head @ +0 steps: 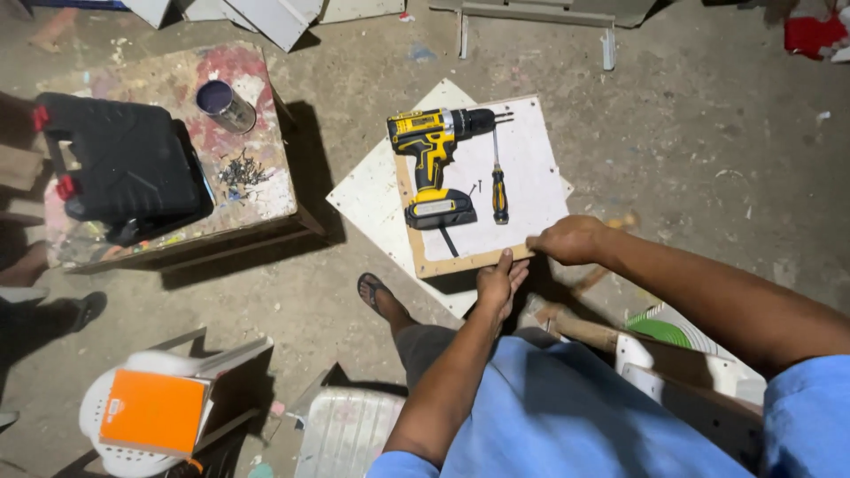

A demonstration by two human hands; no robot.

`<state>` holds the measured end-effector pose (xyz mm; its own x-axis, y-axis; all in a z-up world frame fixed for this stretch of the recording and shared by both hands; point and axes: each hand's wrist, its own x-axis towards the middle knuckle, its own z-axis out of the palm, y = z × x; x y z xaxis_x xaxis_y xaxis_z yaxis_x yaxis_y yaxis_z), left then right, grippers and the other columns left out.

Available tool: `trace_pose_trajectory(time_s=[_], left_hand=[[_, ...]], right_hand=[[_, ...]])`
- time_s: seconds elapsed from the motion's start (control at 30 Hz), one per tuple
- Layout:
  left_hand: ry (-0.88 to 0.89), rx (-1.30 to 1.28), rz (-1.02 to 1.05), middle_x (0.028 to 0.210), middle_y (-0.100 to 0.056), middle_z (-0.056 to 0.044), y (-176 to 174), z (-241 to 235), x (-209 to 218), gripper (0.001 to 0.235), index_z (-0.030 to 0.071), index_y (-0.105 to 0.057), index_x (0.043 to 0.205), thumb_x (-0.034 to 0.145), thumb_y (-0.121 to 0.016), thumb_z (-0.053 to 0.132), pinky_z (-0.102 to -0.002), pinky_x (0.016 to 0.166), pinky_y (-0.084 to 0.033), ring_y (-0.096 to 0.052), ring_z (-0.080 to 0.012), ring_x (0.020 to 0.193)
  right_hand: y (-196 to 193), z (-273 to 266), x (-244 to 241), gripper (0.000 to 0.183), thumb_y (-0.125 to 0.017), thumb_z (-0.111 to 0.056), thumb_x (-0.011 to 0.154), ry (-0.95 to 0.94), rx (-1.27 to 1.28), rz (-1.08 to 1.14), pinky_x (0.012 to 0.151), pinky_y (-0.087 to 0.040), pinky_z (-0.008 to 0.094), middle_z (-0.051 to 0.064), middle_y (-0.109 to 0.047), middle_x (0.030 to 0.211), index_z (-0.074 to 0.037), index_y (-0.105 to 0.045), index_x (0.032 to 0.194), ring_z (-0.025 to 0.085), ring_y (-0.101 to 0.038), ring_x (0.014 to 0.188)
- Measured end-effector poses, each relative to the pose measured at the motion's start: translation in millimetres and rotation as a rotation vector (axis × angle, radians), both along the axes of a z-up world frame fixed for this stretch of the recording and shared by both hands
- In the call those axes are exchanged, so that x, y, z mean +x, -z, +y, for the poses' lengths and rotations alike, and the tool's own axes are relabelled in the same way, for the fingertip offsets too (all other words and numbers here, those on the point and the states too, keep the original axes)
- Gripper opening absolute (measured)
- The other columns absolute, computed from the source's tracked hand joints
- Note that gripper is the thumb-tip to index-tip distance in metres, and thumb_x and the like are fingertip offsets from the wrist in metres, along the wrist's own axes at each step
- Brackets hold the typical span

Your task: Drilling holes into a white board and using a scraper to clean the surface area.

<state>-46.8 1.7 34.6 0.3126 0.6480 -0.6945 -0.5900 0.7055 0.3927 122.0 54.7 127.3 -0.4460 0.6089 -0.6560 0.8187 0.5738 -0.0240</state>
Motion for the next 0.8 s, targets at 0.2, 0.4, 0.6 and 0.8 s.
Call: trace_pose_trajectory(time_s=[0.2, 0.4, 0.6, 0.8], left_hand=[[-0.004, 0.007, 0.015, 0.136, -0.045, -0.046, 16, -1, 4, 0.070, -0.020, -0.024, 0.145, 0.107, -0.063, 0.024, -0.050, 0.109, -0.050, -0.058, -0.0445, 0.129], [0.416, 0.087, 0.184, 0.140, -0.057, -0.030, -5, -10, 2, 0.080, -0.009, -0.038, 0.149, 0.106, -0.057, 0.055, -0.048, 0.105, -0.051, -0.062, -0.0335, 0.128], [0.600, 0.058, 0.371, 0.115, -0.072, -0.019, 19, -8, 42, 0.090, -0.001, -0.051, 0.143, 0.096, -0.061, 0.076, -0.041, 0.067, -0.063, -0.074, -0.0257, 0.094], [0.322, -0.088, 0.168, 0.132, -0.064, -0.029, 20, -13, 41, 0.111, -0.002, -0.029, 0.153, 0.095, -0.004, 0.089, -0.058, 0.098, -0.053, -0.068, -0.0383, 0.117]], right_hand=[[92, -43, 1, 0.018, -0.051, -0.020, 0.105, 1.835, -0.468, 0.902, 0.028, -0.032, 0.023, 0.003, -0.055, 0.064, -0.003, -0.053, 0.100, 0.010, -0.043, 0.039], [38, -36, 16, 0.017, -0.051, -0.029, 0.109, 1.843, -0.586, 1.823, 0.030, -0.030, 0.009, -0.006, -0.037, 0.076, -0.013, -0.049, 0.104, -0.003, -0.039, 0.044], [57, -43, 74, 0.020, -0.059, -0.016, 0.098, 2.068, -0.386, 1.782, 0.052, -0.041, 0.012, 0.000, -0.053, 0.097, -0.006, -0.053, 0.114, 0.003, -0.049, 0.068], [74, -57, 57, 0.023, -0.056, -0.019, 0.106, 2.195, -0.361, 1.881, 0.066, -0.064, 0.030, 0.013, -0.064, 0.095, 0.002, -0.055, 0.114, 0.023, -0.071, 0.076]])
